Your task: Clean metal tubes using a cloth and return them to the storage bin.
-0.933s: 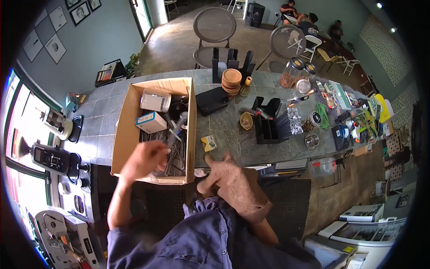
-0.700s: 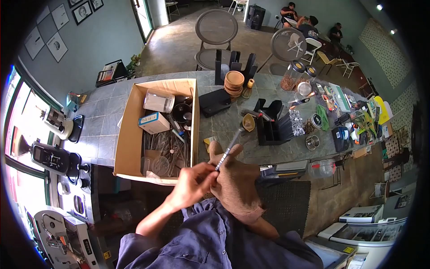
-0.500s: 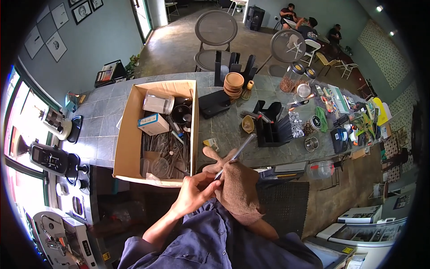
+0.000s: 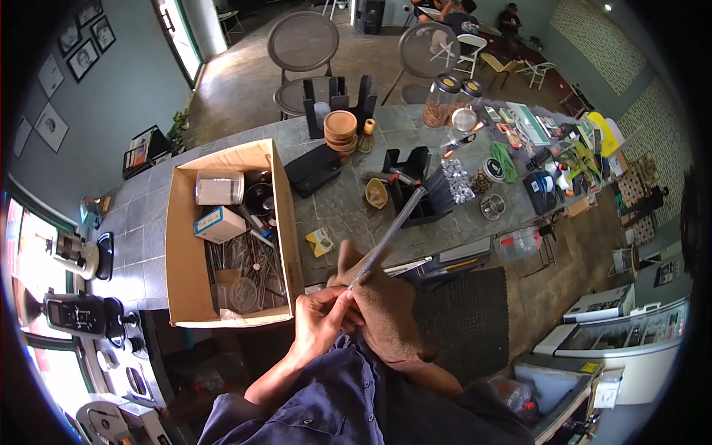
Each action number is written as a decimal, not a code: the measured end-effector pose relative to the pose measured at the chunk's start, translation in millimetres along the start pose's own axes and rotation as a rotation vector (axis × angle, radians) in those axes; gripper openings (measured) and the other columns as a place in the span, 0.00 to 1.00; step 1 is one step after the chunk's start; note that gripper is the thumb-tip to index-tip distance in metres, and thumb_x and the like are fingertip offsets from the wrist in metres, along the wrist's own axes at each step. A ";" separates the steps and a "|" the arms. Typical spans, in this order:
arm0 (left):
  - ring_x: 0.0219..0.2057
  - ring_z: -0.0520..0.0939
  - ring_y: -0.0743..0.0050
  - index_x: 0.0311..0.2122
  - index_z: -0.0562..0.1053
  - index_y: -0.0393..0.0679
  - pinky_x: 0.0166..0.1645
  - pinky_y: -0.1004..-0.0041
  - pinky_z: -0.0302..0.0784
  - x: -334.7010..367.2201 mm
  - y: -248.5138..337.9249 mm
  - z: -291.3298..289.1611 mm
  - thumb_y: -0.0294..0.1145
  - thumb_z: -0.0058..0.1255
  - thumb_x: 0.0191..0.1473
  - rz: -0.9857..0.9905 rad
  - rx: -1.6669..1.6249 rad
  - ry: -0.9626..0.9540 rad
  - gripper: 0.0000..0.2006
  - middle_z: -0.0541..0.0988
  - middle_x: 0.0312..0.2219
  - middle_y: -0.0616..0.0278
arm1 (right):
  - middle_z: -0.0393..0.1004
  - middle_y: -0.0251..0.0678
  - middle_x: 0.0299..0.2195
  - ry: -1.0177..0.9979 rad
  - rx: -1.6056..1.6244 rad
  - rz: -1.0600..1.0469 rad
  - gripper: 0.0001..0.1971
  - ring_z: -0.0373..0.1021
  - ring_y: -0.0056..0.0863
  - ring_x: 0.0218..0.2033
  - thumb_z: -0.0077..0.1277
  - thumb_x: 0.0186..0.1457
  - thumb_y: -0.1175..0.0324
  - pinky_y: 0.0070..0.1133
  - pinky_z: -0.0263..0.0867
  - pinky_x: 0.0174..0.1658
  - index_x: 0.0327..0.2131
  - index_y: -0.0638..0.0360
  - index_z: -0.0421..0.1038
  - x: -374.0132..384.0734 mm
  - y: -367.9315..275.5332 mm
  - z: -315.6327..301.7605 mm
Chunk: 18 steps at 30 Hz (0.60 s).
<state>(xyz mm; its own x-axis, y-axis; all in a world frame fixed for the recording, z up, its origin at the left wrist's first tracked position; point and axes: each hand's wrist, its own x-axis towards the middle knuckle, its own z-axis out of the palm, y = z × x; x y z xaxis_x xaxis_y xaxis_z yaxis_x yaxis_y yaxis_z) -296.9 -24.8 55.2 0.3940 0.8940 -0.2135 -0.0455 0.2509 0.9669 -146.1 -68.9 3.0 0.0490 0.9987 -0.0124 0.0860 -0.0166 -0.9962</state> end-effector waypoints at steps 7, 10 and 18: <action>0.25 0.87 0.73 0.40 0.81 0.31 0.27 0.77 0.82 4.1 -9.8 11.7 0.32 0.52 0.70 0.053 0.002 -0.030 0.13 0.85 0.26 0.57 | 0.73 0.39 0.32 -0.054 -0.429 -0.171 0.18 0.73 0.32 0.32 0.56 0.59 0.76 0.30 0.69 0.33 0.53 0.60 0.69 10.4 -81.5 -19.4; 0.26 0.87 0.72 0.42 0.81 0.30 0.28 0.76 0.83 1.6 -8.2 16.1 0.33 0.52 0.70 0.038 0.010 -0.093 0.14 0.86 0.28 0.55 | 0.72 0.39 0.30 -0.017 -0.544 -0.063 0.19 0.74 0.33 0.30 0.56 0.59 0.75 0.30 0.69 0.33 0.53 0.61 0.68 16.8 -126.7 -37.7; 0.28 0.88 0.75 0.43 0.82 0.33 0.29 0.77 0.83 -17.3 -9.0 9.5 0.34 0.53 0.70 -0.006 0.043 -0.094 0.13 0.87 0.30 0.56 | 0.70 0.39 0.29 0.068 -0.773 -0.153 0.16 0.75 0.33 0.29 0.53 0.61 0.71 0.28 0.69 0.31 0.51 0.62 0.68 22.5 -137.4 -63.6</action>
<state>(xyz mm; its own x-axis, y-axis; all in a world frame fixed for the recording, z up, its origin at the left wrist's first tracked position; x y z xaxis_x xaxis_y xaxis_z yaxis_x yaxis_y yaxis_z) -294.5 -46.1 51.5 0.4784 0.8532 -0.2077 -0.0039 0.2385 0.9711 -93.5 -47.2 145.1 0.0394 0.9878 0.1504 0.7625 0.0675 -0.6435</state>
